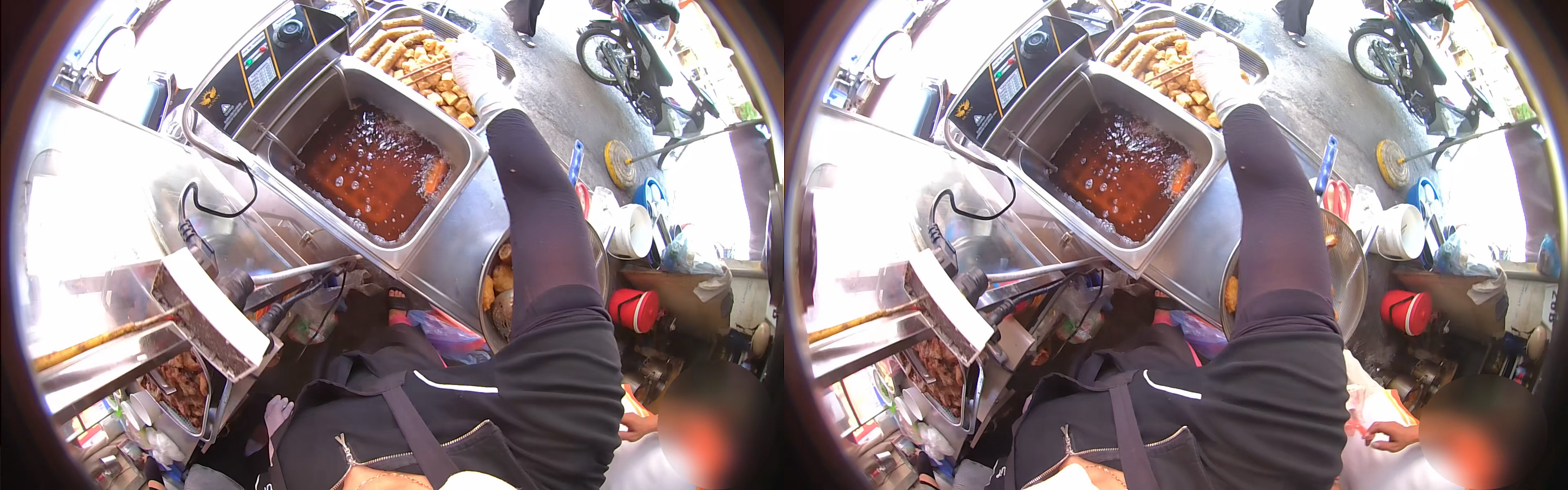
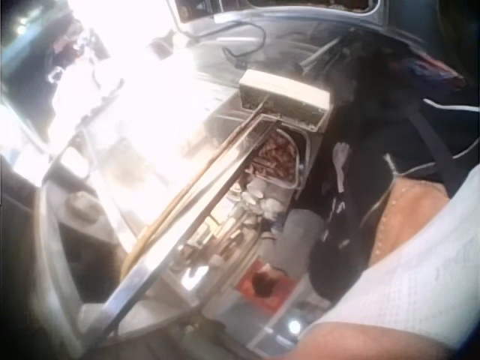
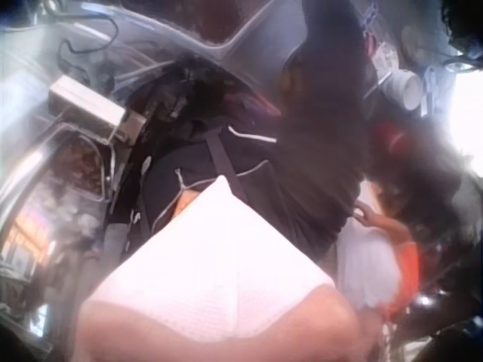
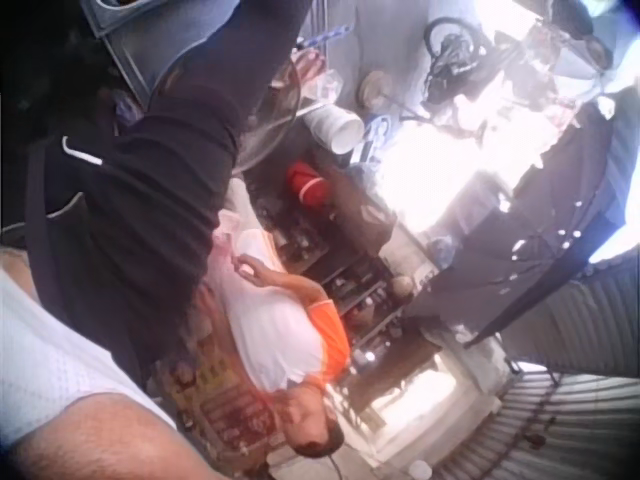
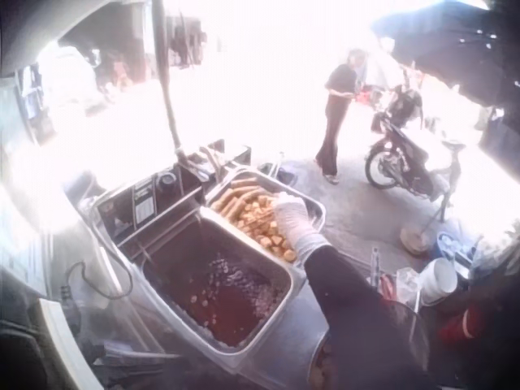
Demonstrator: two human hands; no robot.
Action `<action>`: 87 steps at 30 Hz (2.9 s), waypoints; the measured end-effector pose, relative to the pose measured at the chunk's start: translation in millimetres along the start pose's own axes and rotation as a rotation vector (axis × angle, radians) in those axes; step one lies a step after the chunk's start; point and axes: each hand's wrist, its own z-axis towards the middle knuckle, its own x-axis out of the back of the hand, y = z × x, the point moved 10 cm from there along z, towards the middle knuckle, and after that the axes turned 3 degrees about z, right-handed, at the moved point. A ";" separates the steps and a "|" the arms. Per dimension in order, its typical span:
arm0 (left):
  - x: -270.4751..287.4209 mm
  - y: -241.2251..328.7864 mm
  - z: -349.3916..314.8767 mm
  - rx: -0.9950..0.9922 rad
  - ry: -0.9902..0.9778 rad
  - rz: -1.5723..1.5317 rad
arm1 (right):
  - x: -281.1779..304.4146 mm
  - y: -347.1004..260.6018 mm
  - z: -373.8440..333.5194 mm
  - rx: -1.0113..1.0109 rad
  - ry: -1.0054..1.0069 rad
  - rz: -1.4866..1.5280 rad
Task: The person assembles multiple food orders at a street food stall. They scoop fried items from a fryer, add cooked meat and chopped greens to bowls, and arrange the finished orders on the counter.
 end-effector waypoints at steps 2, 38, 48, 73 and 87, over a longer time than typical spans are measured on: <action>16.2 -18.9 2.8 -0.040 0.062 -0.011 | -11.0 -1.8 4.5 0.036 0.028 -0.036; -378.9 135.9 -300.1 -0.247 -1.407 0.290 | 218.3 -267.3 -481.3 -0.618 -1.546 1.190; -396.0 144.0 -316.2 -0.065 -1.465 -0.012 | 346.2 -250.6 -448.2 0.301 -0.098 0.630; -381.9 150.1 -245.6 -0.036 -1.243 -0.133 | 101.4 -173.0 -162.5 0.488 -0.843 0.496; -443.1 297.1 -405.6 -1.018 -1.126 0.204 | 98.8 -68.3 -148.3 -0.258 -0.325 1.229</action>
